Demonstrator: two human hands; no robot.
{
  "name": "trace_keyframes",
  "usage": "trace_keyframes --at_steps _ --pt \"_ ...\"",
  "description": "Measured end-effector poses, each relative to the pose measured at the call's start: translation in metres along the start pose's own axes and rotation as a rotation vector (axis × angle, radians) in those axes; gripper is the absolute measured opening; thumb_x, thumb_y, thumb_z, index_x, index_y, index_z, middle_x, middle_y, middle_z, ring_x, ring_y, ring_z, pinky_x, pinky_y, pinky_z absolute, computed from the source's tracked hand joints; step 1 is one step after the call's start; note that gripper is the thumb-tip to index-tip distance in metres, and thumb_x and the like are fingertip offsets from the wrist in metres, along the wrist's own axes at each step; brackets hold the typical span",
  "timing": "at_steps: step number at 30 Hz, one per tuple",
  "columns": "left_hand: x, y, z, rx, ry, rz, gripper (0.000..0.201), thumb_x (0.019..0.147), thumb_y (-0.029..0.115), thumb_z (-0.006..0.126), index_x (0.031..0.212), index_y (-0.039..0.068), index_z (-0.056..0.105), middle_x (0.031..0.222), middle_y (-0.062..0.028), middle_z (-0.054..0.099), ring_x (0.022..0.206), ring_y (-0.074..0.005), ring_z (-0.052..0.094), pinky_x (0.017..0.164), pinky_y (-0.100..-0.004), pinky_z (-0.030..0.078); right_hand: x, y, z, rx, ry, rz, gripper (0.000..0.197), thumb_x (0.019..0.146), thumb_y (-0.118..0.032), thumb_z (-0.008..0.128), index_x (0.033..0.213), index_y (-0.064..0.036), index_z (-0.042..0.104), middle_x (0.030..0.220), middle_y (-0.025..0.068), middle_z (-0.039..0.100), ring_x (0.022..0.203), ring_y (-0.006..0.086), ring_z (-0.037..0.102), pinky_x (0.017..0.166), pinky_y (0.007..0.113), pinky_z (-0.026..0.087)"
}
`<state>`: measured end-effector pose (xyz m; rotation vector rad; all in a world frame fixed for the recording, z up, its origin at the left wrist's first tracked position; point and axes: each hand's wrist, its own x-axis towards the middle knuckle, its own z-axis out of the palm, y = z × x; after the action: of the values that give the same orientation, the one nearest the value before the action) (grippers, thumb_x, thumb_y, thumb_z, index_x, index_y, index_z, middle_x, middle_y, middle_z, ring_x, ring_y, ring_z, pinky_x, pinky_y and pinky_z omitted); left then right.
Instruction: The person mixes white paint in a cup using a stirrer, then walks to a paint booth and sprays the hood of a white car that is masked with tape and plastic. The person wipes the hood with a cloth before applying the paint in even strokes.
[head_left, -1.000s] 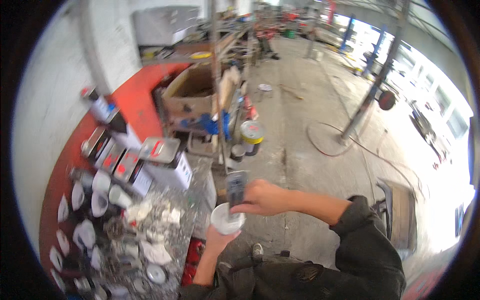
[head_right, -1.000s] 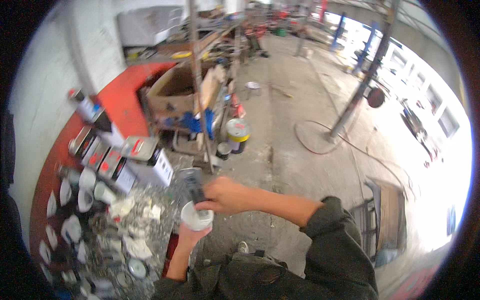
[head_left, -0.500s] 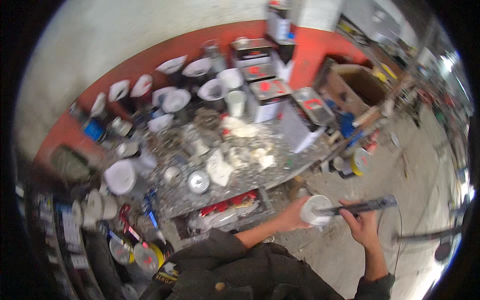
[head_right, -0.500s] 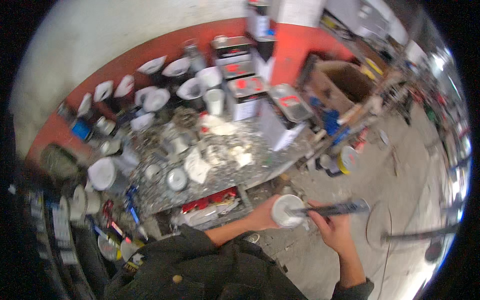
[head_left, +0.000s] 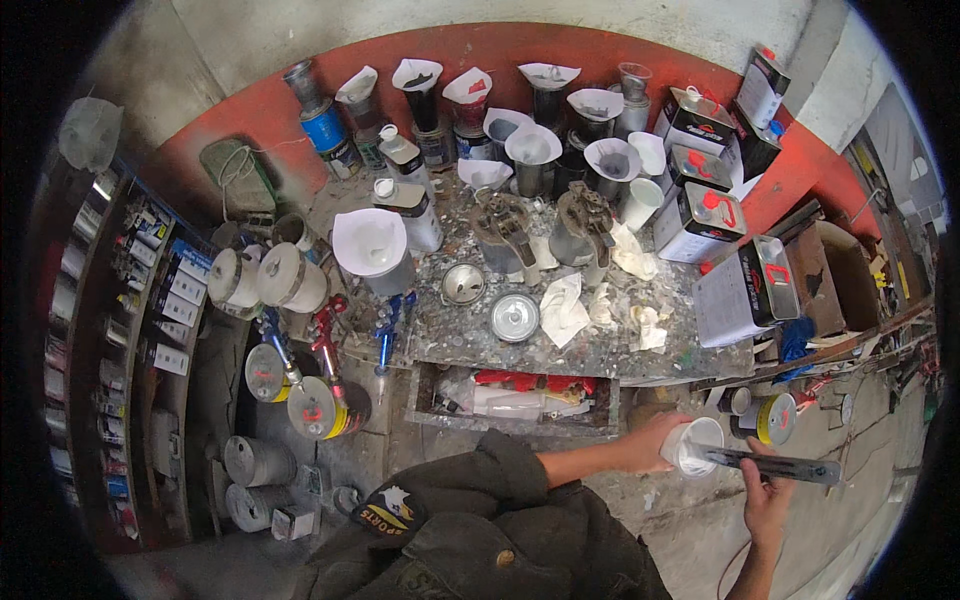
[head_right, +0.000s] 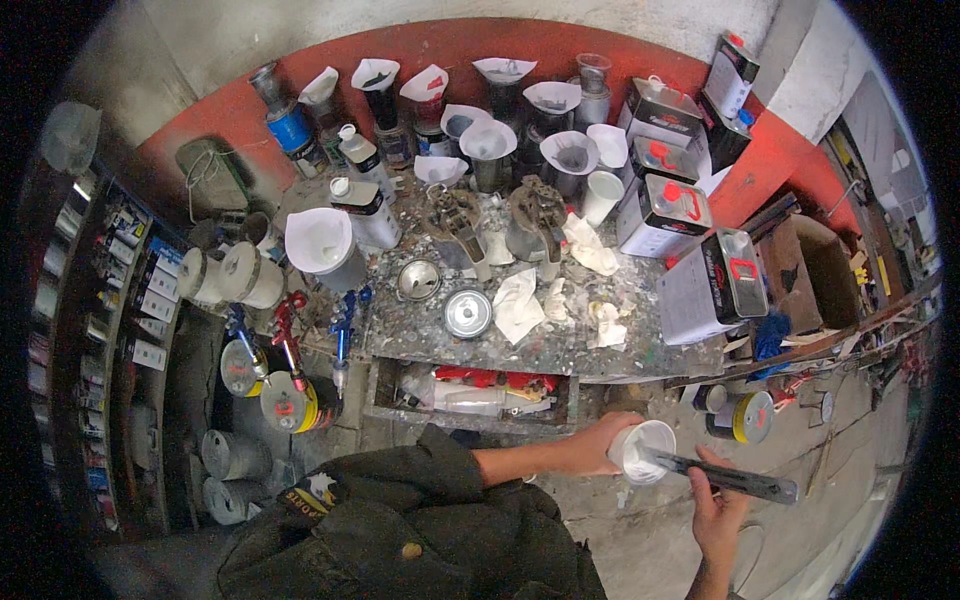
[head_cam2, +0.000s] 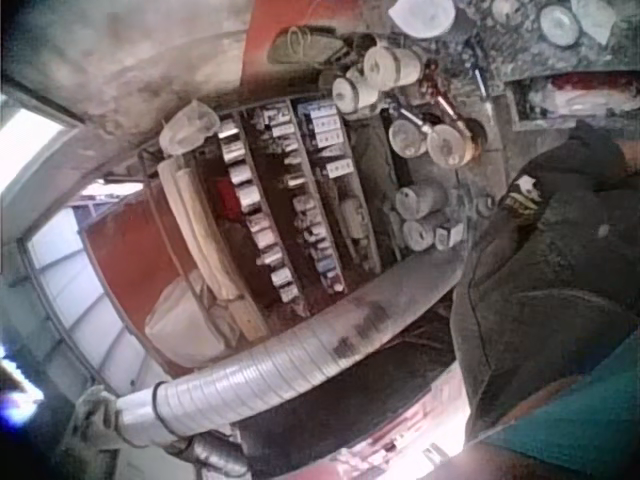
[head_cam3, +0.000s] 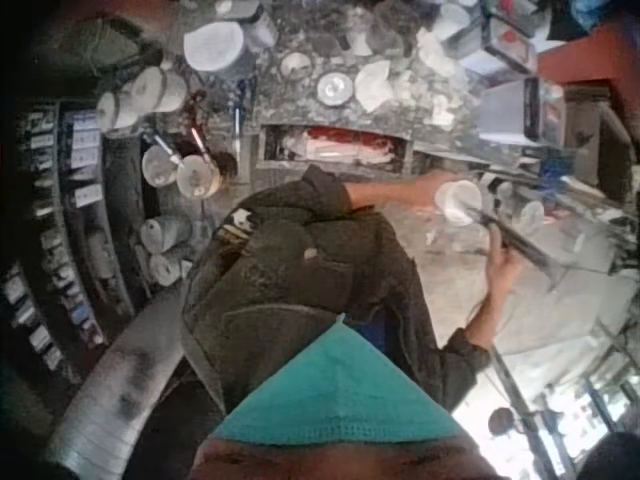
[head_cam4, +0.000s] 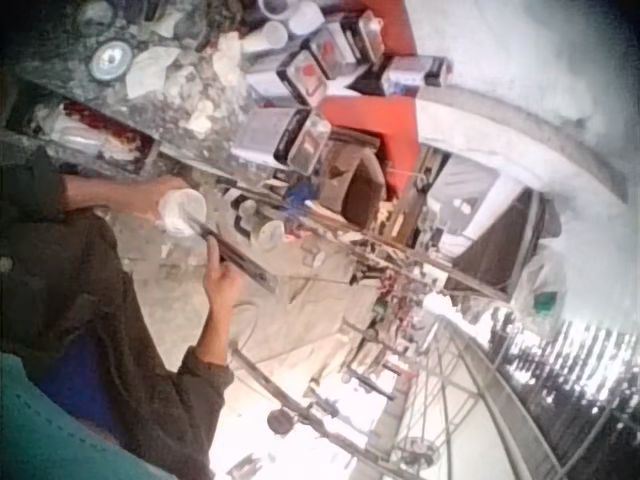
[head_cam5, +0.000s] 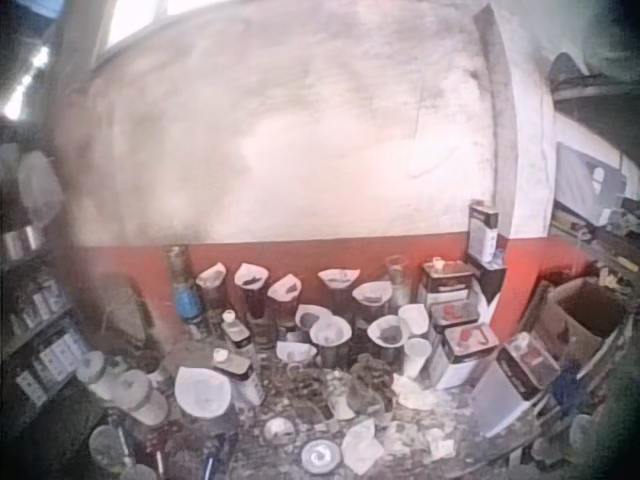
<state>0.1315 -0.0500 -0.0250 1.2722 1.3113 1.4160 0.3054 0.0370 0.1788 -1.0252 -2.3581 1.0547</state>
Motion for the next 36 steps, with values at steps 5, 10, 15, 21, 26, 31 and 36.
trace_keyframes --at_steps 5,10,15,21,26,31,36 --pt "-0.005 -0.004 -0.004 -0.004 0.044 -0.070 0.093 0.062 0.017 0.089 0.141 0.005 0.042 0.137 -0.0174 0.046 0.132 -0.0342 0.041 0.113 -0.0433 0.032 -0.003 -0.010 0.015 0.001 -0.041 0.012 0.029 0.088 -0.003 0.072 0.116 -0.0009 0.070 0.102 0.0057 0.069 0.079 0.0099 0.058 0.068 0.024 0.047" --pt "0.003 -0.017 -0.013 0.035 0.057 0.024 0.093 0.057 0.018 0.089 0.138 0.004 0.045 0.131 -0.0167 0.050 0.128 -0.0339 0.044 0.110 -0.0422 0.035 0.011 -0.029 0.003 -0.111 0.102 -0.211 0.028 0.087 -0.002 0.073 0.116 -0.0002 0.070 0.094 0.0075 0.069 0.084 0.0142 0.060 0.073 0.027 0.047" --pt "0.008 0.015 -0.024 -0.106 0.037 -0.093 0.084 0.061 0.008 0.088 0.134 0.006 0.046 0.127 -0.0132 0.053 0.124 -0.0281 0.050 0.108 -0.0388 0.038 0.016 -0.025 0.011 -0.128 -0.041 -0.180 0.030 0.087 -0.005 0.074 0.117 -0.0051 0.071 0.081 0.0072 0.064 0.067 0.0147 0.056 0.061 0.029 0.045" --pt "0.011 0.013 -0.016 -0.120 -0.004 -0.081 0.087 0.063 0.010 0.091 0.136 0.006 0.043 0.129 -0.0088 0.057 0.123 -0.0215 0.055 0.103 -0.0357 0.044 0.003 -0.037 0.019 -0.078 0.004 -0.233 0.032 0.086 -0.007 0.074 0.118 -0.0071 0.071 0.075 0.0087 0.062 0.061 0.0161 0.055 0.056 0.029 0.043" --pt "0.013 0.010 -0.014 0.088 -0.014 -0.013 0.089 0.062 0.012 0.091 0.137 0.006 0.044 0.131 -0.0111 0.056 0.123 -0.0234 0.055 0.105 -0.0366 0.042 0.005 -0.034 0.004 -0.176 0.063 -0.207 0.033 0.088 -0.007 0.072 0.121 -0.0078 0.069 0.075 0.0090 0.062 0.062 0.0188 0.057 0.057 0.032 0.044" --pt "0.014 0.004 -0.010 0.012 -0.012 -0.086 0.084 0.061 0.009 0.089 0.134 0.005 0.048 0.130 -0.0139 0.054 0.123 -0.0281 0.053 0.105 -0.0383 0.041 -0.006 -0.016 0.020 -0.074 0.028 0.092 0.038 0.092 -0.009 0.068 0.129 -0.0074 0.064 0.082 0.0056 0.064 0.067 0.0135 0.056 0.062 0.030 0.046" --pt "0.012 -0.004 -0.005 0.051 0.086 -0.149 0.082 0.060 0.007 0.085 0.134 0.005 0.049 0.128 -0.0182 0.053 0.121 -0.0361 0.051 0.105 -0.0434 0.040 -0.013 -0.017 0.029 0.197 0.199 0.294 0.035 0.094 -0.006 0.065 0.128 -0.0024 0.062 0.102 0.0038 0.067 0.071 0.0069 0.056 0.065 0.023 0.047"
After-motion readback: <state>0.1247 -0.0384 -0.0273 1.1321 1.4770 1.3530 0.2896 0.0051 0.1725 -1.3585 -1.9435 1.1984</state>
